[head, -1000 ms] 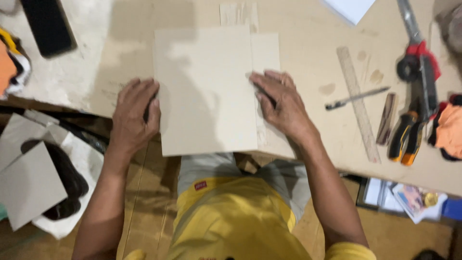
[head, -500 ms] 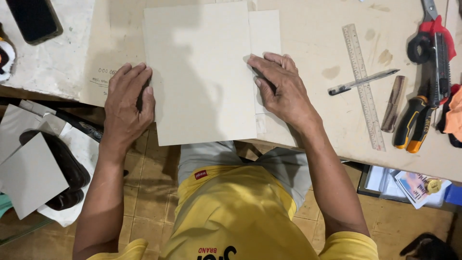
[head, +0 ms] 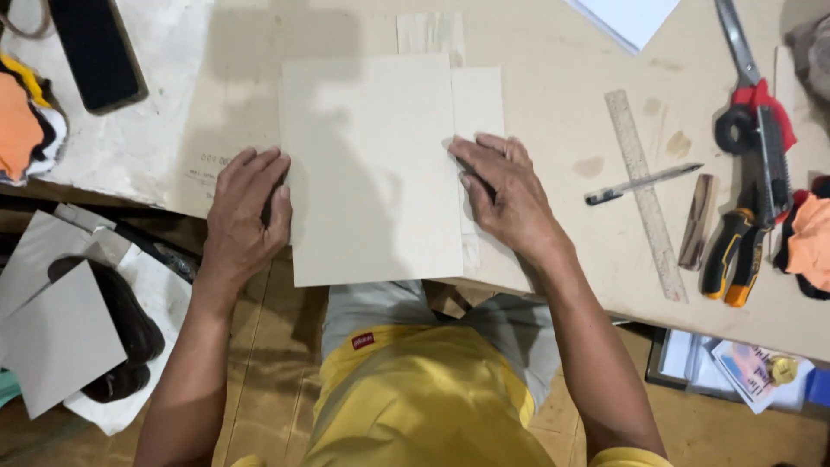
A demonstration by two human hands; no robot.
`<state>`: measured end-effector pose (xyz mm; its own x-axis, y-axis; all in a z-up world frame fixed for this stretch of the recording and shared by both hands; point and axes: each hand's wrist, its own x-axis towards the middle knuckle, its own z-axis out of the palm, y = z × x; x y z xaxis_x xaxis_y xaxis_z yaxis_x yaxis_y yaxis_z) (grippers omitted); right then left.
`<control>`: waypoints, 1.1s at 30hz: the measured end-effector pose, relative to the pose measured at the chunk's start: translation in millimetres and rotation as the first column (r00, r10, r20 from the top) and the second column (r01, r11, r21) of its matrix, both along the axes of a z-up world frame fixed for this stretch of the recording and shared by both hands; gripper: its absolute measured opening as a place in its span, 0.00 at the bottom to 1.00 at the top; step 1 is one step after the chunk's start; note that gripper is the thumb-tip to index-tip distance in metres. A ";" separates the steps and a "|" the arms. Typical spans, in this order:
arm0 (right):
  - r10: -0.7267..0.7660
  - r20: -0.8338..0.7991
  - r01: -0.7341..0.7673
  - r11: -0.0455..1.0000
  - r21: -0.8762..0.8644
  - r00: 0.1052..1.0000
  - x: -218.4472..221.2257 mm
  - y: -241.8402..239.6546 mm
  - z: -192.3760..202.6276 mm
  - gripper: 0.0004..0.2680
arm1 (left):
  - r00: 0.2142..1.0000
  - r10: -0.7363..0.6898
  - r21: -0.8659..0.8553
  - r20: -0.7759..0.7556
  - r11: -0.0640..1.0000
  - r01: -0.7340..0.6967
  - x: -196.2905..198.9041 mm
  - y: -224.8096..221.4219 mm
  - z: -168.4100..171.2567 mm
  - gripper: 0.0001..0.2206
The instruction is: Measuring and marking lines on cardboard using a ruler and pen for layout.
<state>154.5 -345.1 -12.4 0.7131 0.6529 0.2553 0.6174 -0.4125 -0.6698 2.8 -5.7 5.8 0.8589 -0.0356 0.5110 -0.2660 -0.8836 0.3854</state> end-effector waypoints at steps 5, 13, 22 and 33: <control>-0.039 -0.028 0.039 0.999 -0.008 0.999 -6.9 1.9 5.2 0.16 | 0.999 0.022 0.007 -0.025 1.000 -0.021 -2.4 -4.1 3.8 0.13; -0.053 -0.042 0.052 0.998 -0.021 0.998 -5.2 2.0 1.4 0.15 | 0.999 0.022 0.002 -0.030 1.000 -0.022 -1.9 -4.0 2.8 0.14; -0.031 -0.026 0.031 1.000 0.002 0.999 -4.3 -0.2 -2.7 0.16 | 1.000 -0.014 0.003 -0.024 1.000 0.015 -2.4 0.7 -3.0 0.13; -0.026 -0.024 0.027 1.000 0.012 0.999 -5.4 1.2 1.9 0.15 | 0.997 0.027 -0.003 -0.067 1.000 -0.027 -1.9 -0.2 -6.0 0.14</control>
<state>149.0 -344.0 -10.4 0.7360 0.6306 0.2463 0.5903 -0.4198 -0.6894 0.9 -5.9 -0.2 0.8917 -0.0098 0.4525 -0.2153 -0.8885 0.4051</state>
